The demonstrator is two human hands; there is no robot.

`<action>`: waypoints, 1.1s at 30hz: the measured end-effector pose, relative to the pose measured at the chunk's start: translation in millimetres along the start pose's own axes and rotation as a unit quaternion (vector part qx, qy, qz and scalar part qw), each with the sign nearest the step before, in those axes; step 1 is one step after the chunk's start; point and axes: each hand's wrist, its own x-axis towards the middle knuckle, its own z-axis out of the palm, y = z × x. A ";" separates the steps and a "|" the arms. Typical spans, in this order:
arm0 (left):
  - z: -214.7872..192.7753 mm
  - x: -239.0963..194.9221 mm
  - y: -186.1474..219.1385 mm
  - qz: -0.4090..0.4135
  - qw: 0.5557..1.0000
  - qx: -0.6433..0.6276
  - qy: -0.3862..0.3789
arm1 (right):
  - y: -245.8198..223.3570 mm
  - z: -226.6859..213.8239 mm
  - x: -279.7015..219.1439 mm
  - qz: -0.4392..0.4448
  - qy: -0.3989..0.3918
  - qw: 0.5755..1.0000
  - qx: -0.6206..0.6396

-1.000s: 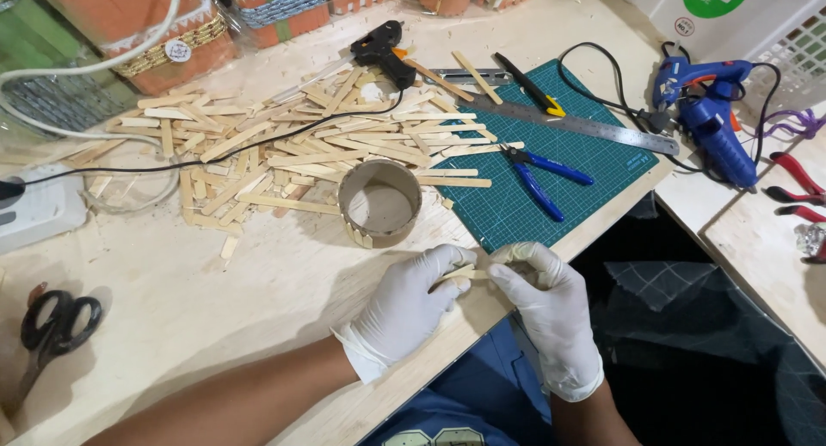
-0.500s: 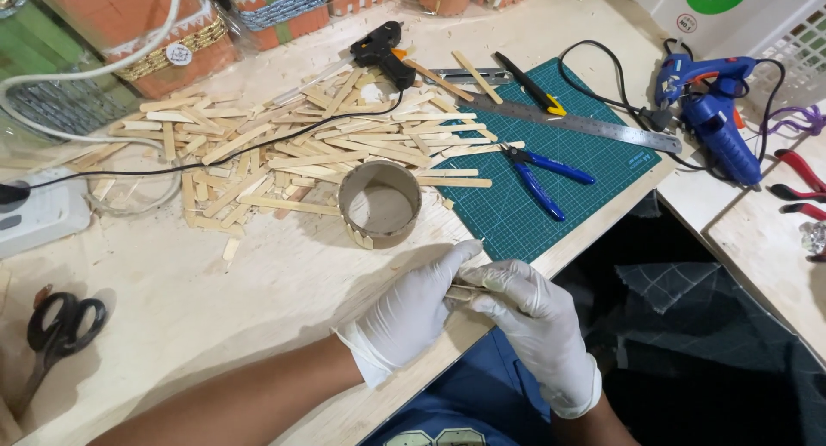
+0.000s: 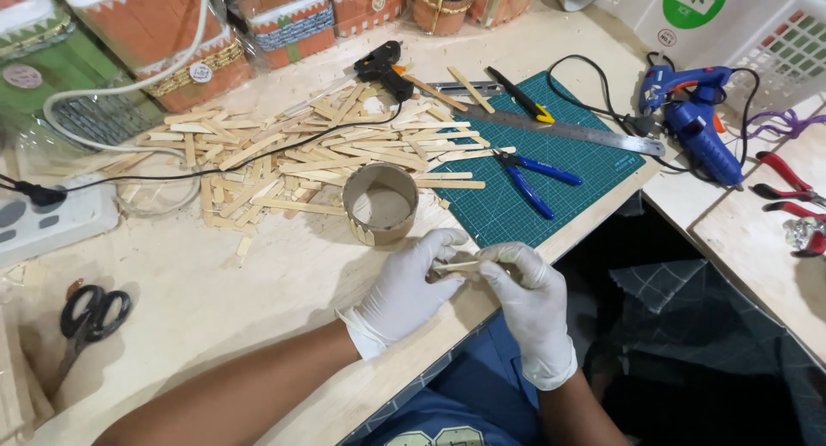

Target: Assembling a decorative wooden container by cutting popsicle sticks to length and gluing them vertically around a cylindrical base using a hot glue gun.

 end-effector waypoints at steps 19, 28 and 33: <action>-14.1 -4.0 19.8 0.106 0.985 -0.134 0.030 | -14.1 -13.7 17.4 0.019 0.004 0.999 0.036; -11.4 -0.9 15.3 -0.036 0.991 -0.125 0.011 | -2.0 -30.0 49.0 -0.059 -0.017 0.950 -0.305; -12.4 4.0 16.6 -0.149 0.982 -0.112 -0.017 | 4.9 -37.8 66.7 -0.115 0.003 0.914 -0.389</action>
